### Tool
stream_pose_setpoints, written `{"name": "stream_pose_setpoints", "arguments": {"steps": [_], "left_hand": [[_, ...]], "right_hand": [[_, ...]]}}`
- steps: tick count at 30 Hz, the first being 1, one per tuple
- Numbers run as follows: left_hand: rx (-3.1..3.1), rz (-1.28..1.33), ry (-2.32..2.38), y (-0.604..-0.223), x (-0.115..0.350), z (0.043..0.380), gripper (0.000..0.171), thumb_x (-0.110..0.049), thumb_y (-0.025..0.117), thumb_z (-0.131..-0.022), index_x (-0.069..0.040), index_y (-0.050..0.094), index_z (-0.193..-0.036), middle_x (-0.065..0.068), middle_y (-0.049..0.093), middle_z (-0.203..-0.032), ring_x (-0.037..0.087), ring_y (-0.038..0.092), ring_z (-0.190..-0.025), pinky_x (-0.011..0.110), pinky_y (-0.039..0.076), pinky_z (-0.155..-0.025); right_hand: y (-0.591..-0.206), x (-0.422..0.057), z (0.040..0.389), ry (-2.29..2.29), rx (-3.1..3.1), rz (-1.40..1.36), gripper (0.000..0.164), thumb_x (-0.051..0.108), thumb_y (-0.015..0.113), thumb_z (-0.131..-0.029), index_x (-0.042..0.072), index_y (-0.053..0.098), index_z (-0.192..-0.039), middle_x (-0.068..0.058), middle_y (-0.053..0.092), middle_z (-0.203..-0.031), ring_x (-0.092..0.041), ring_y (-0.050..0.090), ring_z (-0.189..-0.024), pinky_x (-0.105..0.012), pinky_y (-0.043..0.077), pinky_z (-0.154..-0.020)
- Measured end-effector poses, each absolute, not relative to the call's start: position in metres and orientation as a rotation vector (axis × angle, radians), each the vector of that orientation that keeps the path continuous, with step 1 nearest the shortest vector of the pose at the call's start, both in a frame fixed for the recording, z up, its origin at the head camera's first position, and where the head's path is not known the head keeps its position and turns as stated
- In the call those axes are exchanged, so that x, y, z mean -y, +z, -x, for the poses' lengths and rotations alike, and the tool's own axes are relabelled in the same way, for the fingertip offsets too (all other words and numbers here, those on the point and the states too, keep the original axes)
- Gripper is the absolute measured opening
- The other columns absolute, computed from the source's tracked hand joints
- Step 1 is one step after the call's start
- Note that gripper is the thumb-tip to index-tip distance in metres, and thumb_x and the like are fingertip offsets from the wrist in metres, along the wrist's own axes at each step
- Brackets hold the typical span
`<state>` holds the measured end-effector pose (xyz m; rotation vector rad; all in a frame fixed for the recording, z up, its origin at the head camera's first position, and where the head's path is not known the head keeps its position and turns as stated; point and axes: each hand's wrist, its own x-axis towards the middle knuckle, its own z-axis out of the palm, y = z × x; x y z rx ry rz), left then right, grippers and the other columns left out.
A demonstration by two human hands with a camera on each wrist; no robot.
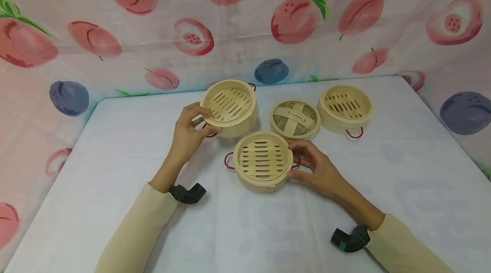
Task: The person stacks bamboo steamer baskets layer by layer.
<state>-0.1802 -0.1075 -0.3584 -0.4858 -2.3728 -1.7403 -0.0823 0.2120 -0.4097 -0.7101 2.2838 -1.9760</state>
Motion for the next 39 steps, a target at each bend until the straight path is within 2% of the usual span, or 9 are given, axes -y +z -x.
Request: {"name": "stream_pose_setpoints", "arguments": {"steps": [5,13,25,39], "left_hand": [[2.361,0.502,-1.749,-0.353,0.105,0.171,0.030,-0.002,0.083,-0.072,-0.001,0.062,-0.093,0.013,0.043,-0.128,0.019,0.037,-0.127,0.038,0.043,-0.100],[2.395,0.530,-1.726,-0.350,0.103,0.154,0.030,-0.002,0.083,-0.072,-0.002,0.062,-0.094,0.013,0.041,-0.131,0.023,0.038,-0.126,0.043,0.040,-0.101],[2.438,0.587,-1.766,-0.351,0.098,0.139,0.029,-0.001,0.082,-0.073,-0.001,0.062,-0.094,0.015,0.039,-0.131,0.027,0.043,-0.124,0.039,0.041,-0.102],[2.444,0.614,-1.810,-0.355,0.095,0.134,0.030,-0.002,0.083,-0.071,-0.002,0.064,-0.094,0.014,0.040,-0.131,0.024,0.037,-0.127,0.042,0.041,-0.101]], "right_hand": [[-0.409,-0.211,0.082,-1.974,-2.287,0.710,0.060,-0.006,0.076,-0.077,0.000,0.043,-0.127,-0.013,0.035,-0.148,-0.030,0.039,-0.131,-0.030,0.042,-0.100],[-0.409,-0.211,0.083,-1.959,-2.296,0.713,0.060,-0.006,0.076,-0.077,0.001,0.043,-0.128,-0.012,0.035,-0.147,-0.028,0.039,-0.131,-0.029,0.041,-0.100],[-0.411,-0.212,0.083,-1.963,-2.297,0.693,0.060,-0.005,0.076,-0.077,0.002,0.044,-0.128,-0.010,0.036,-0.147,-0.028,0.040,-0.130,-0.028,0.042,-0.100],[-0.412,-0.213,0.083,-1.956,-2.308,0.700,0.060,-0.004,0.076,-0.078,0.003,0.044,-0.128,-0.010,0.036,-0.148,-0.027,0.040,-0.130,-0.029,0.042,-0.100]]}}
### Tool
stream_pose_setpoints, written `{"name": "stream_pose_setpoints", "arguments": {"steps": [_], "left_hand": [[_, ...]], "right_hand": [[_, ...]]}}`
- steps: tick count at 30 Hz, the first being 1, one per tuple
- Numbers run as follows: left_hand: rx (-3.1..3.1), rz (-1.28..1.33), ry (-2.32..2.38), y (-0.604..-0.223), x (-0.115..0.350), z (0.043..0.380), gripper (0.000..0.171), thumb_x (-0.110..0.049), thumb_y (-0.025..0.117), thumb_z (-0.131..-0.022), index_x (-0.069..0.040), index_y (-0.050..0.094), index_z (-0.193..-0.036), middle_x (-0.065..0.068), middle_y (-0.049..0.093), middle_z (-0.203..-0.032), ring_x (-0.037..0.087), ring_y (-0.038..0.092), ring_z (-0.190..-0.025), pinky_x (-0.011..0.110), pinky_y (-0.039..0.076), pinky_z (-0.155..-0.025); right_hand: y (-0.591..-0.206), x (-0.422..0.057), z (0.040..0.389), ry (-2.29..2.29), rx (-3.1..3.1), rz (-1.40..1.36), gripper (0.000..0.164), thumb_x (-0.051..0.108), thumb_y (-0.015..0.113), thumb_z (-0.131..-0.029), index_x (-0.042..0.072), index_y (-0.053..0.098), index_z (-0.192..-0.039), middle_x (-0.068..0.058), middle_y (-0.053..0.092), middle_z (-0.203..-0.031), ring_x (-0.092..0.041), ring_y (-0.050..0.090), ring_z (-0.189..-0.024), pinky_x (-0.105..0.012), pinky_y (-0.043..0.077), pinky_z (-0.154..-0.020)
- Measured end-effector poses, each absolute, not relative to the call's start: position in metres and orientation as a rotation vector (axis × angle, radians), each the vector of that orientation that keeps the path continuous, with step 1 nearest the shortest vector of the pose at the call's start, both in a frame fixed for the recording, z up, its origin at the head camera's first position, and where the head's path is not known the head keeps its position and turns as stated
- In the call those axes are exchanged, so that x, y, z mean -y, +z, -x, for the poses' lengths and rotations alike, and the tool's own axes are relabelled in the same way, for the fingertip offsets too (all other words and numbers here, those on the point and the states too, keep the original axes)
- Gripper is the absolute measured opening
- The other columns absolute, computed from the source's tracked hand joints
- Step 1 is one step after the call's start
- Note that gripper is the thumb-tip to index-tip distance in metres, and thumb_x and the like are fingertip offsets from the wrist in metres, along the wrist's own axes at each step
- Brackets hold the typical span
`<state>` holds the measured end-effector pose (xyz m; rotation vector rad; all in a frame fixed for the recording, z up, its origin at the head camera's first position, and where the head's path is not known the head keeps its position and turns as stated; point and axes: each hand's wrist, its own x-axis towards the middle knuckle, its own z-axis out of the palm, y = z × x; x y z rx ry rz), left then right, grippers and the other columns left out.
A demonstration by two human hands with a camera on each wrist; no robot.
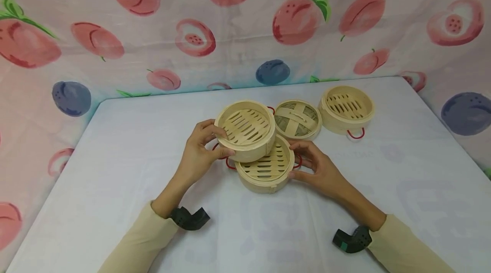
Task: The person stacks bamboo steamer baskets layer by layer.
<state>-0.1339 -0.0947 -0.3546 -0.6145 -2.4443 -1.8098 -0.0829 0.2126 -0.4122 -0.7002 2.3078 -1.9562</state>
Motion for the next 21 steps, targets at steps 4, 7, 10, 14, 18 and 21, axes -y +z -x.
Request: {"name": "stream_pose_setpoints", "arguments": {"steps": [4,7,10,14,18,21], "left_hand": [[2.444,0.633,-1.810,-0.3553,0.0941,0.1329,0.031,-0.002,0.083,-0.071,-0.001,0.064,-0.095,0.013,0.041,-0.131,0.022,0.033,-0.130,0.042,0.040,-0.101],[2.442,0.638,-1.817,-0.3553,0.0941,0.1316,0.030,-0.002,0.083,-0.071,-0.002,0.064,-0.095,0.012,0.042,-0.131,0.020,0.032,-0.130,0.042,0.040,-0.101],[2.448,0.642,-1.824,-0.3547,0.0940,0.1298,0.031,-0.002,0.084,-0.071,-0.003,0.064,-0.095,0.012,0.042,-0.131,0.020,0.033,-0.130,0.042,0.041,-0.101],[2.447,0.668,-1.824,-0.3541,0.0927,0.1280,0.031,-0.003,0.084,-0.071,-0.003,0.065,-0.095,0.011,0.042,-0.131,0.019,0.033,-0.129,0.038,0.042,-0.100],[2.435,0.696,-1.821,-0.3534,0.0909,0.1269,0.031,-0.002,0.084,-0.071,-0.004,0.065,-0.095,0.012,0.042,-0.130,0.020,0.035,-0.128,0.037,0.042,-0.100],[2.441,0.707,-1.811,-0.3531,0.0899,0.1256,0.032,-0.002,0.084,-0.070,-0.004,0.065,-0.094,0.012,0.043,-0.129,0.020,0.036,-0.127,0.039,0.042,-0.099]], "right_hand": [[-0.4130,-0.2130,0.0829,-1.944,-2.326,0.688,0.060,-0.004,0.076,-0.078,0.004,0.044,-0.127,-0.010,0.036,-0.147,-0.025,0.040,-0.130,-0.028,0.042,-0.100],[-0.4127,-0.2128,0.0830,-1.939,-2.330,0.680,0.059,-0.004,0.076,-0.078,0.005,0.044,-0.127,-0.010,0.036,-0.147,-0.025,0.040,-0.130,-0.028,0.042,-0.100],[-0.4122,-0.2125,0.0829,-1.935,-2.330,0.677,0.060,-0.003,0.077,-0.078,0.005,0.044,-0.127,-0.009,0.036,-0.147,-0.024,0.040,-0.130,-0.028,0.042,-0.100],[-0.4121,-0.2125,0.0829,-1.933,-2.332,0.685,0.059,-0.003,0.077,-0.077,0.005,0.044,-0.127,-0.010,0.036,-0.148,-0.025,0.040,-0.130,-0.028,0.042,-0.099],[-0.4122,-0.2126,0.0831,-1.941,-2.329,0.688,0.060,-0.003,0.077,-0.077,0.004,0.044,-0.127,-0.010,0.036,-0.147,-0.025,0.041,-0.129,-0.028,0.042,-0.099],[-0.4120,-0.2121,0.0833,-1.946,-2.329,0.694,0.060,-0.006,0.076,-0.077,0.003,0.044,-0.127,-0.011,0.036,-0.147,-0.024,0.042,-0.128,-0.028,0.042,-0.099]]}}
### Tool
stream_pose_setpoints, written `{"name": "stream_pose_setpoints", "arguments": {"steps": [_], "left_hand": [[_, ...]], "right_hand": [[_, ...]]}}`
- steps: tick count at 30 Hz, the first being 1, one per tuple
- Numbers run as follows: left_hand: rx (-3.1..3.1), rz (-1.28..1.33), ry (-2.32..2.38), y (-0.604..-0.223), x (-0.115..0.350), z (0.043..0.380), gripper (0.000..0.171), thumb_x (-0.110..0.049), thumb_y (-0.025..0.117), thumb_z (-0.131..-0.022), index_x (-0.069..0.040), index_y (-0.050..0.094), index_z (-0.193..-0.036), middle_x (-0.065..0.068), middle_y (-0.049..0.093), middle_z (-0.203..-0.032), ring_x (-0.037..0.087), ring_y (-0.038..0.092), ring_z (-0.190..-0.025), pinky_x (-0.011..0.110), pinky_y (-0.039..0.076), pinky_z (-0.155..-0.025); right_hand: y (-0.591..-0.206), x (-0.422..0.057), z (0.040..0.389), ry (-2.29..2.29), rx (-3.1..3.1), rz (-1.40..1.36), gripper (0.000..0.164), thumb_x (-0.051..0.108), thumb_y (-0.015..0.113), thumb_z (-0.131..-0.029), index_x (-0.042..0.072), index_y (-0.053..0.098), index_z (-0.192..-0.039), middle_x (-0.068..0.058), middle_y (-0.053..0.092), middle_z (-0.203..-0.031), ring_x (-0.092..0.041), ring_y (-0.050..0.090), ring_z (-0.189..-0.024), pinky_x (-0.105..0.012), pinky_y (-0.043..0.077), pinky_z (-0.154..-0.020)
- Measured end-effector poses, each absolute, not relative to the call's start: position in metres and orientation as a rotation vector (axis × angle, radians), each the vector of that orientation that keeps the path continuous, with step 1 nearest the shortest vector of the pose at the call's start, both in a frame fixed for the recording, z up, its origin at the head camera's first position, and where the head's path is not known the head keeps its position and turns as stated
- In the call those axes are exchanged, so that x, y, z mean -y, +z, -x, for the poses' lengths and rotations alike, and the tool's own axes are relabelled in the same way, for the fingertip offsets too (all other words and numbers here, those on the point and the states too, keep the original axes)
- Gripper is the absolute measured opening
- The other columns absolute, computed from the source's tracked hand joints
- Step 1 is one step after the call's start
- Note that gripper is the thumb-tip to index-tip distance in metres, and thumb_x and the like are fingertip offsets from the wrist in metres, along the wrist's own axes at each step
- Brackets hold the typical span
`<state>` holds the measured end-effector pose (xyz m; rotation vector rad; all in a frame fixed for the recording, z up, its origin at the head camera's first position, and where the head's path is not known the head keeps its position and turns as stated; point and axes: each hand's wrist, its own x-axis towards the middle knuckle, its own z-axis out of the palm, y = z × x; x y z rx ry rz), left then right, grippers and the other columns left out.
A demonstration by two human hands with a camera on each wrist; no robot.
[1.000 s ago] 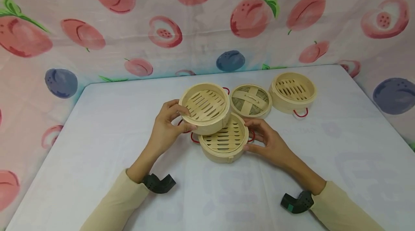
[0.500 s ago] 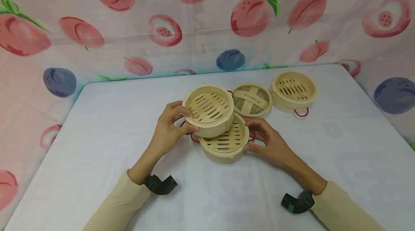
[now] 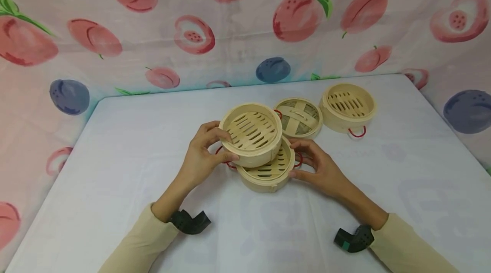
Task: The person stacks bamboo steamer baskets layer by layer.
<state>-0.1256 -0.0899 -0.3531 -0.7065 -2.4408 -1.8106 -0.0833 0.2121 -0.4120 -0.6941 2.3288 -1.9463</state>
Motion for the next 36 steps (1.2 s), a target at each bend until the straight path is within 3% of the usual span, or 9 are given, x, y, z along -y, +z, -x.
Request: {"name": "stream_pose_setpoints", "arguments": {"steps": [6,13,17,24,30,36], "left_hand": [[2.469,0.725,-1.739,-0.351,0.087,0.122,0.034,-0.004,0.086,-0.067,-0.007,0.066,-0.093,0.011,0.045,-0.129,0.020,0.036,-0.129,0.044,0.043,-0.098],[2.476,0.749,-1.688,-0.351,0.085,0.119,0.035,-0.007,0.088,-0.064,-0.010,0.066,-0.092,0.011,0.046,-0.130,0.021,0.038,-0.127,0.045,0.042,-0.097],[2.475,0.770,-1.678,-0.351,0.085,0.118,0.036,-0.008,0.088,-0.063,-0.011,0.066,-0.091,0.010,0.046,-0.130,0.020,0.039,-0.126,0.046,0.041,-0.096],[2.462,0.807,-1.670,-0.352,0.084,0.115,0.035,-0.007,0.089,-0.062,-0.012,0.066,-0.088,0.010,0.046,-0.131,0.020,0.038,-0.127,0.047,0.039,-0.097],[2.455,0.820,-1.680,-0.352,0.082,0.112,0.036,-0.007,0.089,-0.061,-0.011,0.066,-0.089,0.011,0.045,-0.132,0.021,0.039,-0.127,0.048,0.039,-0.098],[2.455,0.829,-1.693,-0.352,0.080,0.110,0.035,-0.006,0.089,-0.061,-0.011,0.066,-0.089,0.011,0.045,-0.132,0.022,0.039,-0.127,0.049,0.038,-0.099]], "right_hand": [[-0.398,-0.208,0.080,-1.983,-2.393,0.792,0.078,-0.020,0.073,-0.071,-0.006,0.033,-0.136,-0.022,0.036,-0.144,-0.038,0.040,-0.128,-0.040,0.038,-0.103],[-0.373,-0.201,0.072,-1.935,-2.472,0.830,0.089,-0.021,0.074,-0.068,-0.006,0.028,-0.142,-0.025,0.038,-0.141,-0.048,0.039,-0.125,-0.052,0.035,-0.102],[-0.369,-0.200,0.071,-1.907,-2.486,0.870,0.091,-0.022,0.074,-0.067,-0.005,0.027,-0.144,-0.024,0.033,-0.145,-0.043,0.041,-0.126,-0.052,0.037,-0.101],[-0.370,-0.199,0.071,-1.863,-2.540,0.978,0.092,-0.022,0.077,-0.064,-0.008,0.030,-0.142,-0.024,0.028,-0.146,-0.023,0.044,-0.127,-0.047,0.040,-0.100],[-0.371,-0.199,0.074,-1.874,-2.556,1.083,0.095,-0.024,0.077,-0.060,-0.011,0.029,-0.141,-0.031,0.024,-0.145,-0.024,0.046,-0.124,-0.045,0.044,-0.098],[-0.370,-0.200,0.075,-1.849,-2.586,1.105,0.093,-0.023,0.078,-0.060,-0.011,0.031,-0.140,-0.033,0.021,-0.145,-0.021,0.037,-0.131,-0.045,0.044,-0.097]]}}
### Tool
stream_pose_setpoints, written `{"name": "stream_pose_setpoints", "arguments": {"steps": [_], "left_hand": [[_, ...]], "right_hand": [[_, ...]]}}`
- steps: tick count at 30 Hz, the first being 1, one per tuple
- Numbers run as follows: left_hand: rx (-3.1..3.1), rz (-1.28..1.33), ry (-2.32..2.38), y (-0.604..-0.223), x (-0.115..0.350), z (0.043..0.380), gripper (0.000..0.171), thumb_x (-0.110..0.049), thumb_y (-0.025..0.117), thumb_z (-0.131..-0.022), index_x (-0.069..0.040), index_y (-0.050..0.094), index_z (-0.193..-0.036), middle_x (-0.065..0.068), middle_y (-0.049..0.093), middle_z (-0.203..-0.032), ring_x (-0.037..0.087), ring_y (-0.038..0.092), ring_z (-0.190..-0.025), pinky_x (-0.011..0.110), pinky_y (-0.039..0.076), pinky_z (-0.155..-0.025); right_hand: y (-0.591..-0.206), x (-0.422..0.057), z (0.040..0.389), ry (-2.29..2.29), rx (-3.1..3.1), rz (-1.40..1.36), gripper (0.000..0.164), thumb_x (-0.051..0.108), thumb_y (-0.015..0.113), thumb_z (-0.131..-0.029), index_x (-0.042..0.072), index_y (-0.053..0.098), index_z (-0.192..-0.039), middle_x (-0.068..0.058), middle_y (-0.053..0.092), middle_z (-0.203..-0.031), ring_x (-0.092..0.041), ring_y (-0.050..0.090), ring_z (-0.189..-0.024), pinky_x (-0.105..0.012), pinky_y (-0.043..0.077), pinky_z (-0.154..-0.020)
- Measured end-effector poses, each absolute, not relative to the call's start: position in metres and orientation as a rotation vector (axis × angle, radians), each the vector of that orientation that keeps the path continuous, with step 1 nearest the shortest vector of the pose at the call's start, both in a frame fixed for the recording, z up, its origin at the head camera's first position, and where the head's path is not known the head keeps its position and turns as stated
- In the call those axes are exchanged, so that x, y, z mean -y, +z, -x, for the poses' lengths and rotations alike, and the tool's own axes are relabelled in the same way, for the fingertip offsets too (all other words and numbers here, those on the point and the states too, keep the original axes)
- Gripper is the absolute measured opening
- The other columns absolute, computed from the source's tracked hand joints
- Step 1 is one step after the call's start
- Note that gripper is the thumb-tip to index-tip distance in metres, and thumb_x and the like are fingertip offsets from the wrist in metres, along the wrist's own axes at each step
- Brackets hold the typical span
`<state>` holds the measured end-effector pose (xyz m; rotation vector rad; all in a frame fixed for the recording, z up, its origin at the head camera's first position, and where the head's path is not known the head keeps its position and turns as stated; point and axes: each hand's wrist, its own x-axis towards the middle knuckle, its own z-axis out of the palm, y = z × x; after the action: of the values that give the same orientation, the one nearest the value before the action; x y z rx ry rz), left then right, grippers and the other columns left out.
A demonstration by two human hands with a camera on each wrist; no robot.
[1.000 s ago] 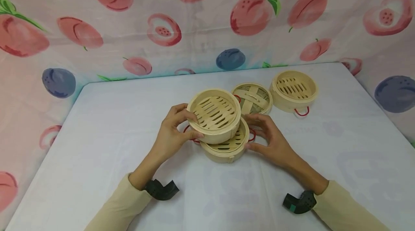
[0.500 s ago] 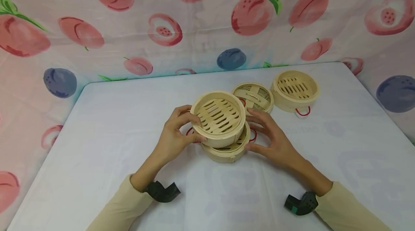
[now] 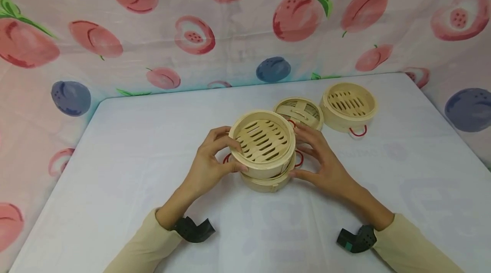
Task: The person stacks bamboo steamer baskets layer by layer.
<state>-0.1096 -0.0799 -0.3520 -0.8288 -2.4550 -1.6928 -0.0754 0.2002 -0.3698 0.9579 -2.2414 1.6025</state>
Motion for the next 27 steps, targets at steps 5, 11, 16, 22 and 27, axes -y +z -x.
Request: {"name": "stream_pose_setpoints", "arguments": {"steps": [5,11,16,22,27], "left_hand": [[2.457,0.824,-1.701,-0.3520,0.0786,0.1078,0.036,-0.006,0.089,-0.061,-0.012,0.067,-0.089,0.011,0.044,-0.132,0.022,0.039,-0.127,0.050,0.034,-0.102],[2.462,0.835,-1.709,-0.3515,0.0778,0.1056,0.036,-0.008,0.089,-0.061,-0.012,0.067,-0.088,0.009,0.045,-0.132,0.021,0.037,-0.128,0.050,0.034,-0.102],[2.465,0.834,-1.701,-0.3508,0.0778,0.1045,0.036,-0.008,0.089,-0.060,-0.012,0.067,-0.088,0.009,0.046,-0.132,0.021,0.037,-0.128,0.050,0.034,-0.102],[2.470,0.839,-1.703,-0.3514,0.0791,0.1041,0.035,-0.008,0.089,-0.060,-0.013,0.067,-0.087,0.009,0.047,-0.131,0.020,0.037,-0.128,0.051,0.035,-0.101],[2.465,0.872,-1.707,-0.3528,0.0797,0.1043,0.035,-0.009,0.089,-0.061,-0.014,0.067,-0.088,0.009,0.048,-0.130,0.021,0.039,-0.126,0.049,0.037,-0.099]], "right_hand": [[-0.3676,-0.2023,0.0742,1.592,2.311,-0.910,0.089,-0.020,0.079,-0.062,-0.009,0.035,-0.139,-0.028,0.020,-0.147,-0.017,0.035,-0.132,-0.050,0.042,-0.097],[-0.3671,-0.2035,0.0751,1.587,2.281,-0.939,0.089,-0.021,0.080,-0.060,-0.008,0.038,-0.138,-0.025,0.021,-0.148,-0.023,0.033,-0.135,-0.046,0.042,-0.099],[-0.3669,-0.2039,0.0749,1.596,2.262,-0.953,0.087,-0.021,0.079,-0.061,-0.008,0.039,-0.137,-0.026,0.022,-0.148,-0.025,0.034,-0.134,-0.042,0.042,-0.100],[-0.3654,-0.2039,0.0755,1.602,2.218,-0.985,0.085,-0.023,0.078,-0.060,-0.010,0.041,-0.135,-0.028,0.025,-0.146,-0.039,0.034,-0.131,-0.040,0.041,-0.101],[-0.3650,-0.2040,0.0762,1.606,2.197,-0.990,0.081,-0.024,0.075,-0.060,-0.011,0.042,-0.133,-0.032,0.027,-0.143,-0.045,0.032,-0.130,-0.038,0.041,-0.102]]}}
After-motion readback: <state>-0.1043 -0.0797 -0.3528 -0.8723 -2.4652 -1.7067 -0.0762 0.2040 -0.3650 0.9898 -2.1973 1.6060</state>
